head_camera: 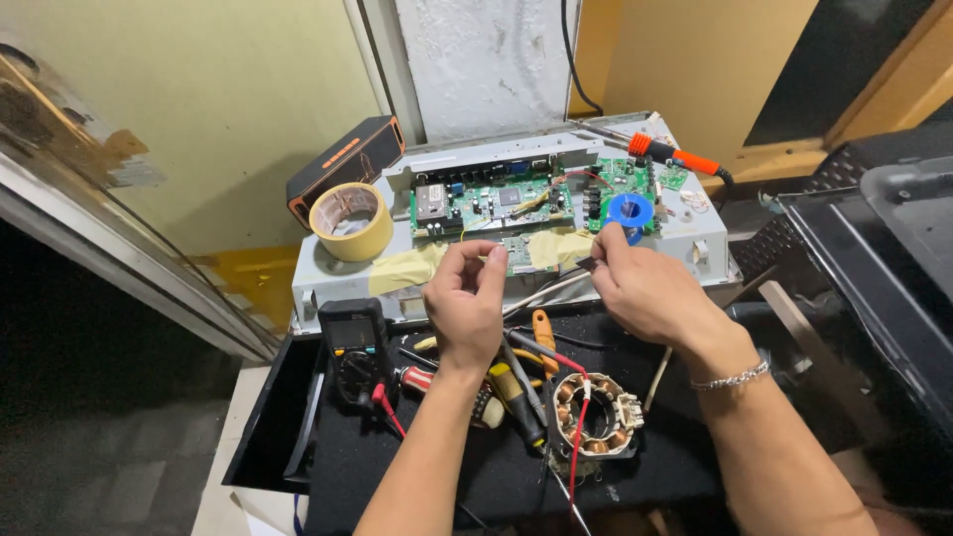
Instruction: Soldering and testing electronic components on a circuit board using a soldering iron and multimeter.
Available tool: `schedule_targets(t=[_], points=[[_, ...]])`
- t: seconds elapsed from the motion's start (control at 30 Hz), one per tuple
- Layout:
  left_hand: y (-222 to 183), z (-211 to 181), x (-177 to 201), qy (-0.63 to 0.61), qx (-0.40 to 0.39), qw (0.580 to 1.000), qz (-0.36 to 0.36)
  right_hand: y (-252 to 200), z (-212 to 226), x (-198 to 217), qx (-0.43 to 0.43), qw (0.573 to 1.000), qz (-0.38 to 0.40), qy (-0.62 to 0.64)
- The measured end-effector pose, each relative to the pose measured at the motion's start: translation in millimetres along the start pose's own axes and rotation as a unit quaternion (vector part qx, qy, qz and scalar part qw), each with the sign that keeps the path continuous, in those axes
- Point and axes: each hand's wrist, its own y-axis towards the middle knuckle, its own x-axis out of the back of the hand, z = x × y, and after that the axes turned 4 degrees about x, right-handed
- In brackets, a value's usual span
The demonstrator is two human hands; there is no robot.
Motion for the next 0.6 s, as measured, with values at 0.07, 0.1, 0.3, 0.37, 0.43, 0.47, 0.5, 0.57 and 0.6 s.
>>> schedule_targets(t=[0.07,0.1,0.3,0.37,0.43,0.47,0.5,0.57,0.6], points=[[-1,4,-2,-0.002,-0.001,1.0,0.002,-1,1,1,0.026,0.999,-0.009,-0.024],[0,6,-2,-0.003,-0.003,1.0,0.002,-1,2,2,0.054,0.997,-0.02,-0.047],[-1,5,-2,-0.001,-0.004,1.0,0.015,0,-3,-10,0.145,0.97,-0.067,-0.183],[0,2,-2,0.001,-0.002,1.0,0.021,6,-7,-19,0.165,0.963,-0.08,-0.196],[-1,1,-1,0.002,-0.001,1.0,0.027,12,-14,-29,0.184,0.956,-0.093,-0.209],[-1,1,-2,0.004,-0.006,1.0,0.03,16,-18,-34,0.18,0.956,-0.104,-0.209],[-1,0,-1,0.006,-0.011,0.999,0.033,18,-22,-39,0.175,0.956,-0.114,-0.207],[-1,0,0,0.009,-0.014,0.999,0.038,17,-18,-37,0.183,0.953,-0.117,-0.211],[-1,-1,0,0.011,-0.018,0.999,0.042,16,-15,-35,0.192,0.95,-0.119,-0.215]])
